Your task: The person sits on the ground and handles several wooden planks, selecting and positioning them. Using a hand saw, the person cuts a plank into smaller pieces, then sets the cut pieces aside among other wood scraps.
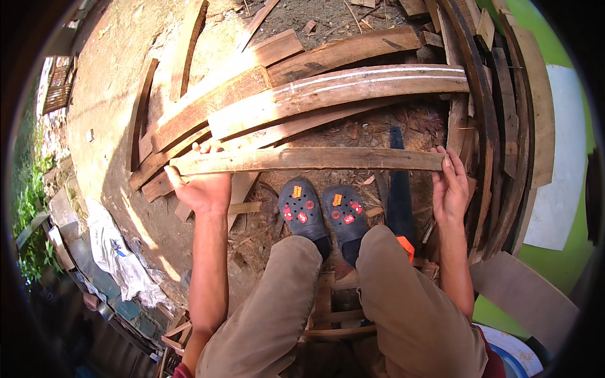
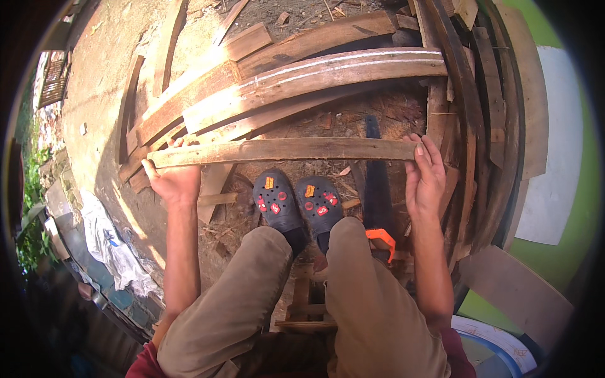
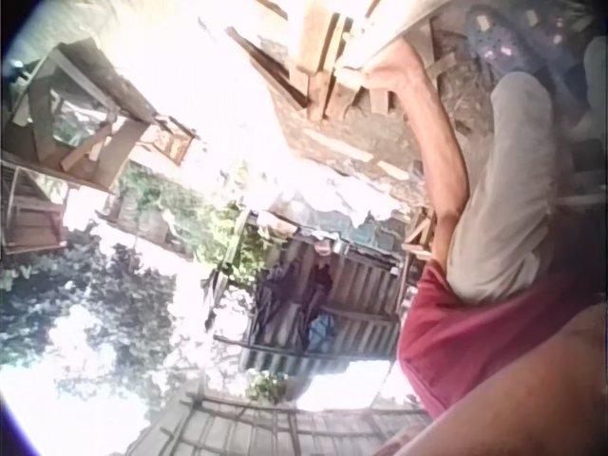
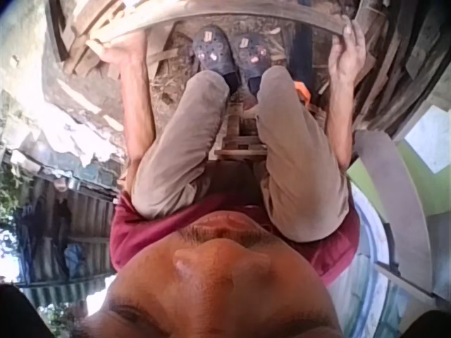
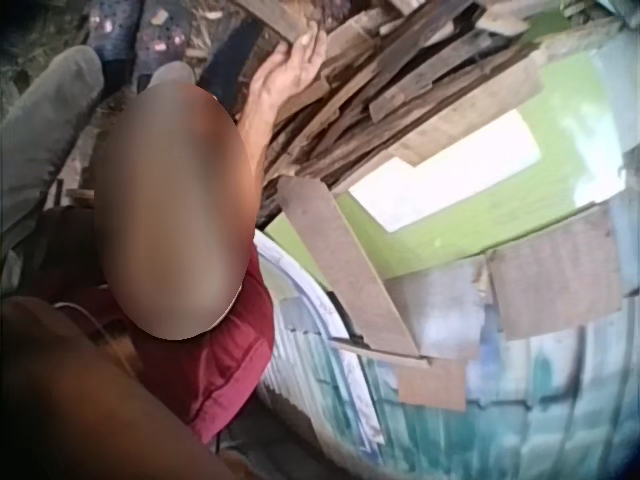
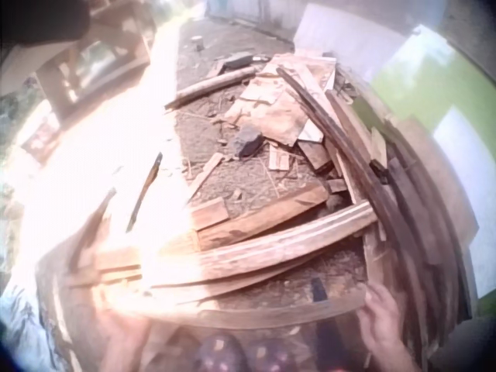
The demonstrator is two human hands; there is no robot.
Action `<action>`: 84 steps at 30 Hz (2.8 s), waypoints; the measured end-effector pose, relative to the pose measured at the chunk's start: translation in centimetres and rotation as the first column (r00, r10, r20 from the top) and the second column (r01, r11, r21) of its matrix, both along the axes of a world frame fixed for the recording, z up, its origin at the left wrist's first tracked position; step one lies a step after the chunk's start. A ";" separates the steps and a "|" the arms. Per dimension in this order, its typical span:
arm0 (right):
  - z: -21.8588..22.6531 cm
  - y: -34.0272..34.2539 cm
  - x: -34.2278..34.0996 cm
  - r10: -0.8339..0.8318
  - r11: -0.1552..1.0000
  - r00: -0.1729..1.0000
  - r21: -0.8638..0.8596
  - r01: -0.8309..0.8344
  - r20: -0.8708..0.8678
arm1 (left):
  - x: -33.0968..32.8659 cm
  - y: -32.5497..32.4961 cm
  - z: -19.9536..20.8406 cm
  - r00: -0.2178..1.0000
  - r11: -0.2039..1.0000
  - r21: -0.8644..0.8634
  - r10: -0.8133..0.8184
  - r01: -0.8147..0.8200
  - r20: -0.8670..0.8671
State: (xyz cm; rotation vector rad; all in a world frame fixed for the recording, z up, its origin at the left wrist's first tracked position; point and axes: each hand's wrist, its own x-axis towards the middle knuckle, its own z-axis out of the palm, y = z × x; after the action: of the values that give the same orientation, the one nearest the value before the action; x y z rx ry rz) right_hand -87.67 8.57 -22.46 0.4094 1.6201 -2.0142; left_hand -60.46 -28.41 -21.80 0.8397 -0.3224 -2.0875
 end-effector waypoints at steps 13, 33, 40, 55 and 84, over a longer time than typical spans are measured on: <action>-0.7 1.7 -0.5 0.006 0.999 0.999 0.044 -0.005 -0.033 | -2.5 1.0 2.5 0.992 0.988 0.134 0.064 -0.079 0.109; 1.4 -2.0 9.3 0.567 0.821 0.787 0.248 -0.515 -0.243 | -9.1 4.0 3.5 0.753 0.828 -0.243 -0.286 0.505 0.593; 6.9 -11.4 1.7 0.352 0.909 0.860 -0.087 -0.409 -0.369 | -12.8 6.0 7.3 0.570 0.150 -0.551 -0.267 0.821 0.777; 1.7 -9.3 -5.0 0.067 0.994 0.995 -0.082 -0.072 -0.069 | -5.9 -2.1 3.2 0.405 -0.239 -0.331 0.426 0.913 0.809; -2.4 -6.1 -6.4 0.145 0.962 0.950 0.262 -0.071 -0.275 | 0.3 -1.5 -2.6 0.582 0.894 -0.203 -0.076 0.400 0.810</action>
State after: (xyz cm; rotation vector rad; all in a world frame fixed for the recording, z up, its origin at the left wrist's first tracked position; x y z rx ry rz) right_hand -94.08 2.49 -24.88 0.1071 2.0415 -1.8601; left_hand -60.15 -29.95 -24.38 1.5166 -1.3449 -1.6595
